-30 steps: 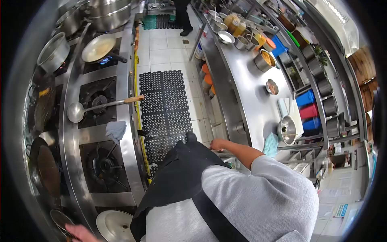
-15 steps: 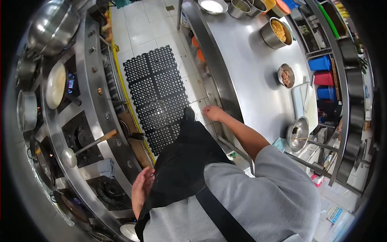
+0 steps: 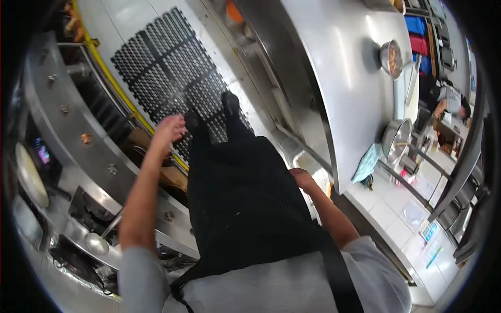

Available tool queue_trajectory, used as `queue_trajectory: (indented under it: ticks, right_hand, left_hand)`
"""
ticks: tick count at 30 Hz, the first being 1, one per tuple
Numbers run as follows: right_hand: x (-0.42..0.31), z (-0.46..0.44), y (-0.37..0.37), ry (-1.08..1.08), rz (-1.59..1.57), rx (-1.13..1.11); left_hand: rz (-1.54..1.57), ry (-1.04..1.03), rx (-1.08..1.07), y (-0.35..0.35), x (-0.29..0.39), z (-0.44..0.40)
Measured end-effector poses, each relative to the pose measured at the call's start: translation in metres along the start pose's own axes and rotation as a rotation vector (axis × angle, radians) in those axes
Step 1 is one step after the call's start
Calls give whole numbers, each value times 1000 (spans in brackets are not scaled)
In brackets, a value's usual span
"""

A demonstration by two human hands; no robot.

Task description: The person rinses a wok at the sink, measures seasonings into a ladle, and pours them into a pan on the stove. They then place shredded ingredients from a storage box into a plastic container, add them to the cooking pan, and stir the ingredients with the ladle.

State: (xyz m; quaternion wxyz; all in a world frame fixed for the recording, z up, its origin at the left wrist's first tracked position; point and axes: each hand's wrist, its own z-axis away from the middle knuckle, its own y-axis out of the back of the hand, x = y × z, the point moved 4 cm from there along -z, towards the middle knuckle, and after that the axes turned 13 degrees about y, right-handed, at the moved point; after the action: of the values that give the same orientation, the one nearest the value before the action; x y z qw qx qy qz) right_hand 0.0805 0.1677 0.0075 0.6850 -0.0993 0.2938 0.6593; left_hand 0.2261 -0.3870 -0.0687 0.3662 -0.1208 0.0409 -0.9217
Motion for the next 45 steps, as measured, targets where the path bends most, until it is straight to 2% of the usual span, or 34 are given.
queue_trajectory:
  ticks: [1,2,3,4,6,7,8,10,12,13,14,15,16,17,18,22,25,28,32,35,38,41,42,43,45]
  right_hand:
    - [10,24,-9,-171,-261,124]
    - [-5,43,-8,-347,-388,191]
    - [-20,52,-6,-513,-508,266]
    - [-29,55,-7,-592,-491,317]
    - [0,48,-9,-465,-237,293]
    - [15,39,-7,-392,-112,269]
    - [8,20,-1,-422,-123,276]
    - [31,-31,7,-378,-39,277]
    - [52,-87,12,-360,-41,298]
    - [76,-116,15,-381,-78,301]
    - [105,-144,20,-193,119,330]
    - [126,-156,22,-150,187,371]
    - [146,-167,23,-109,259,413]
    - [145,-183,28,-195,210,476]
    - [149,-196,29,-279,157,543]
    - [187,-216,25,-227,425,633]
    - [173,-225,36,-230,346,694]
    - [184,-231,42,-250,226,721]
    - [192,-229,43,-244,264,668]
    - [197,-226,40,-270,369,581]
    - [196,-226,41,-264,400,540]
    - [196,-225,42,-256,403,558]
    - [196,-224,41,-268,399,577]
    - [195,-222,40,-283,398,597]
    - [198,-216,32,-104,460,676]
  left_hand:
    - [-217,43,89,22,-6,-45]
    - [-458,171,236,41,-8,-79]
    - [-965,112,319,88,-29,-160]
    - [-1467,218,442,78,-2,-163]
    - [-1419,12,559,38,35,-153]
    - [-1083,-241,457,25,29,-183]
    - [-727,-471,367,9,30,-193]
    - [-167,-86,150,-59,6,-217]
    - [-159,-25,39,-133,-25,-242]
    - [-133,3,-117,-164,-59,-277]
    - [-95,-5,-216,-205,-88,-301]
    - [-81,95,-210,-254,-98,-296]
    - [-129,87,-303,-299,-126,-320]
    - [-91,224,-383,-346,-141,-324]
    - [-33,231,-377,-385,-146,-316]
    - [213,158,-335,-484,-166,-340]
    - [233,151,-439,-487,-173,-359]
    - [204,252,-503,-469,-175,-357]
    - [234,226,-317,-426,-213,-369]
    - [280,220,-352,-368,-243,-350]
    - [312,265,-259,-317,-261,-330]
    - [366,272,-166,-295,-267,-313]
    - [318,244,-242,-294,-267,-312]
    - [315,245,-233,-292,-268,-311]
    - [309,243,-220,-291,-269,-314]
